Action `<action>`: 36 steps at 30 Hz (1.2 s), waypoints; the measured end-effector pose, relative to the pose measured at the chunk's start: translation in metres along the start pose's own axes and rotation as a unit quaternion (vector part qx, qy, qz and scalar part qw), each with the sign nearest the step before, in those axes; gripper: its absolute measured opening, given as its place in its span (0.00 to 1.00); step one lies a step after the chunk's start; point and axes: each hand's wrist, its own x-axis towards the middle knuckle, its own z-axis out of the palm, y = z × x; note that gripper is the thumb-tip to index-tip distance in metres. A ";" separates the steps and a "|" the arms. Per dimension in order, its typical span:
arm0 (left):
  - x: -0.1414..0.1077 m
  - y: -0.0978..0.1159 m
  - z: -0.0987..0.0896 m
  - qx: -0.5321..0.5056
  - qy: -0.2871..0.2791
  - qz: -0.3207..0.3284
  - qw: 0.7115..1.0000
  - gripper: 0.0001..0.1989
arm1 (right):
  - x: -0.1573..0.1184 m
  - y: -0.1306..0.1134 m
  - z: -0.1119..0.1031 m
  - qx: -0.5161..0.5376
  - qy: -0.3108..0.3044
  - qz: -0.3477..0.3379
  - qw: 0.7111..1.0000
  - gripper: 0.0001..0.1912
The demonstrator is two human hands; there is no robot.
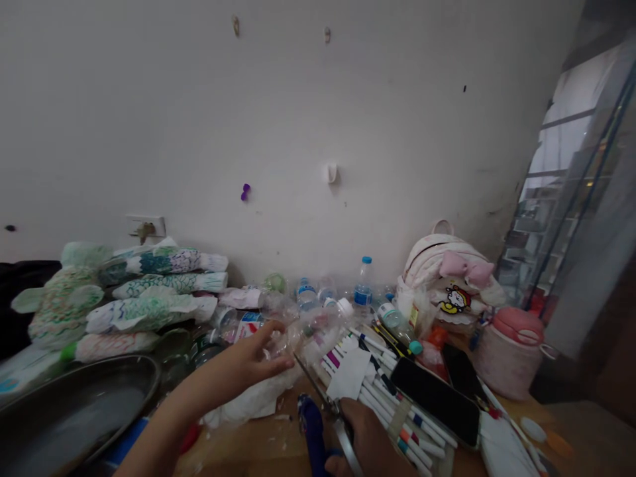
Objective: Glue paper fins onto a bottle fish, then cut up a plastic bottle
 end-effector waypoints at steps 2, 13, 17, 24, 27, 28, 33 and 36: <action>0.000 0.002 0.000 -0.063 -0.048 -0.015 0.997 0.21 | -0.001 -0.006 -0.004 -0.003 -0.012 0.002 1.000 0.26; 0.007 0.025 0.014 0.002 -0.039 -0.078 0.996 0.29 | 0.006 -0.007 0.006 -0.006 0.040 0.016 0.999 0.28; 0.006 0.028 0.016 0.024 -0.019 -0.079 0.996 0.28 | 0.008 -0.007 0.007 -0.008 0.059 0.032 0.998 0.22; 0.006 0.025 0.016 0.033 -0.022 -0.075 0.996 0.27 | 0.006 -0.028 -0.003 0.019 0.079 0.015 0.997 0.20; 0.006 0.024 0.017 0.032 -0.019 -0.078 0.996 0.28 | 0.006 -0.025 0.001 0.042 0.064 0.041 0.996 0.16; 0.006 0.024 0.017 0.032 -0.019 -0.078 0.996 0.28 | 0.007 -0.022 0.003 0.044 0.062 0.047 0.996 0.15; 0.005 0.024 0.016 0.034 -0.018 -0.073 0.997 0.29 | 0.012 -0.011 0.009 0.025 0.092 0.019 0.995 0.16; 0.005 0.025 0.015 0.033 -0.010 -0.071 0.997 0.29 | 0.015 -0.008 0.009 0.026 0.097 0.002 0.995 0.17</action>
